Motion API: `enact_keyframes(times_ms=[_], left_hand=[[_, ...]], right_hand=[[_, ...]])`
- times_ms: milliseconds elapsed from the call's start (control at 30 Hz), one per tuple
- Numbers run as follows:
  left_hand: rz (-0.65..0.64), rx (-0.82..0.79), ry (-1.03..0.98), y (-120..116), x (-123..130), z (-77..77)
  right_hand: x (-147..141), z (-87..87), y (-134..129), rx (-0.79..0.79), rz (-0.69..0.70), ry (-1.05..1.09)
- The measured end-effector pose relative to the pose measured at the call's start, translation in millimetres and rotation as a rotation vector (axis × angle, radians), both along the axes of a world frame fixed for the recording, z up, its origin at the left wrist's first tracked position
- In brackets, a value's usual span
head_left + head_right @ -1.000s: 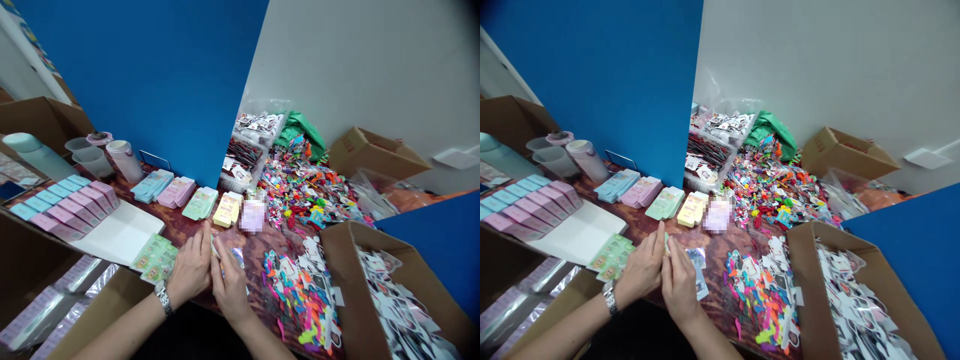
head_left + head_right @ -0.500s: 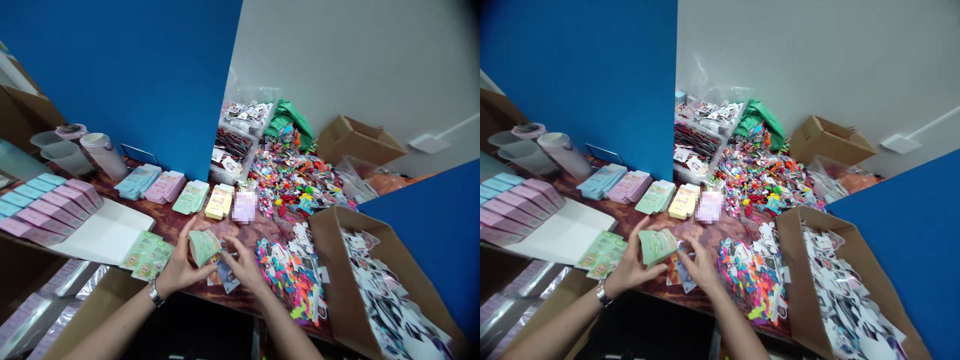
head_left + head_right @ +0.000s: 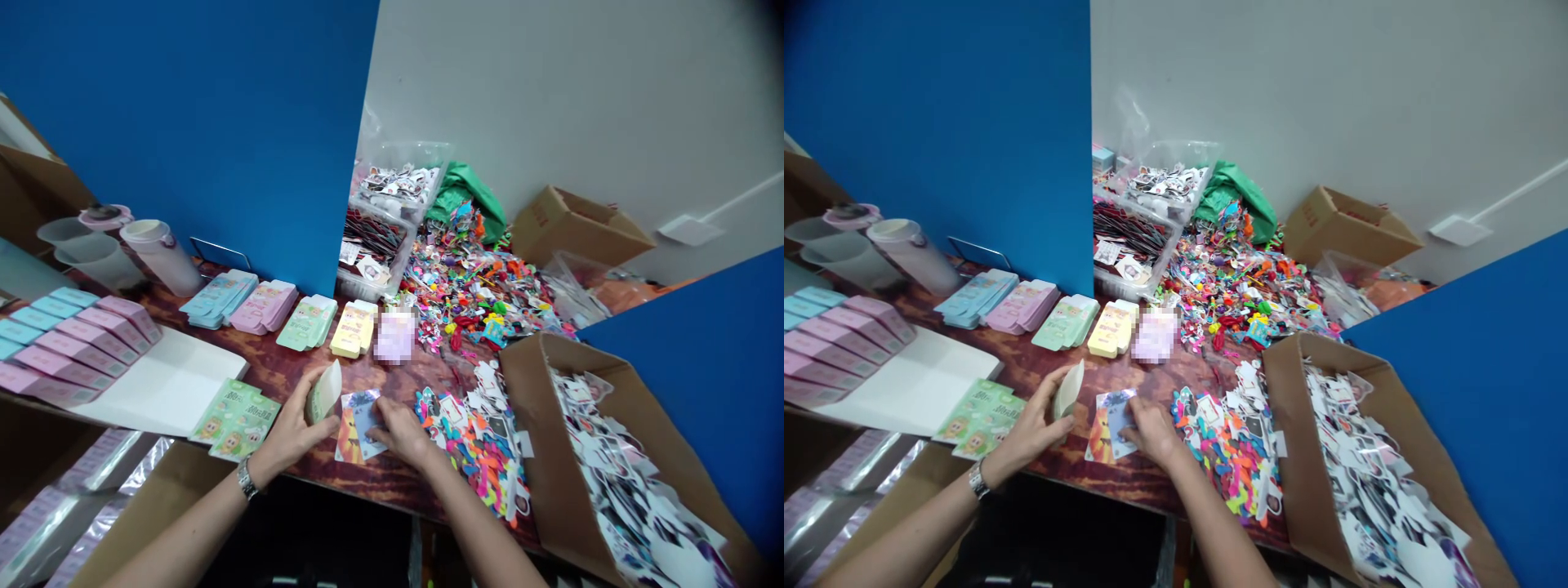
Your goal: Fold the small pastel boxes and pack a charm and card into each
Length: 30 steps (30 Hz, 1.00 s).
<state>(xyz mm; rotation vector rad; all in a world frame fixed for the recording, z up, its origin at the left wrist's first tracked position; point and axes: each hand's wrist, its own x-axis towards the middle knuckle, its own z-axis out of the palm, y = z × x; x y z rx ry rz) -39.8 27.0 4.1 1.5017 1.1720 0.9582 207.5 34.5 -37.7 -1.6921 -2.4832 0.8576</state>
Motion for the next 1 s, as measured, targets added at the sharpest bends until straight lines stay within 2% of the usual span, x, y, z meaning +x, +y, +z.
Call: enact_keyframes(times_ms=[133,267,367,433,567,633,733,800,867,1000], left_hand=[[-0.057,-0.020,0.035,0,-5,-2.6],[-0.106,-0.031,0.103,-2,-6,-4.4],[-0.098,-0.032,0.140,-3,-1,-4.8],[-0.060,-0.013,0.154,-4,2,-3.9],[0.043,0.049,0.228,-3,2,-3.9],[0.085,0.107,0.291,-2,1,-6.7],[0.139,0.208,0.372,-1,1,-12.3],[0.137,0.250,0.407,-1,5,-15.3],[0.111,0.282,0.414,-1,12,-18.0],[0.083,0.333,0.385,-1,23,-26.5]], right_hand=[[3,3.1,-3,0.026,0.027,0.013],[-1,10.5,0,-0.001,0.041,-0.159],[-5,11.1,7,-0.033,0.033,-0.242],[-6,10.1,10,-0.033,0.017,-0.215],[1,15.5,8,0.051,-0.049,-0.002],[6,26.0,2,0.177,-0.105,0.159],[7,49.2,-9,0.506,-0.381,0.515],[1,63.7,-14,0.648,-0.535,0.674],[-11,72.7,-18,0.672,-0.488,0.706],[-36,71.8,-23,0.670,-0.217,0.561]])
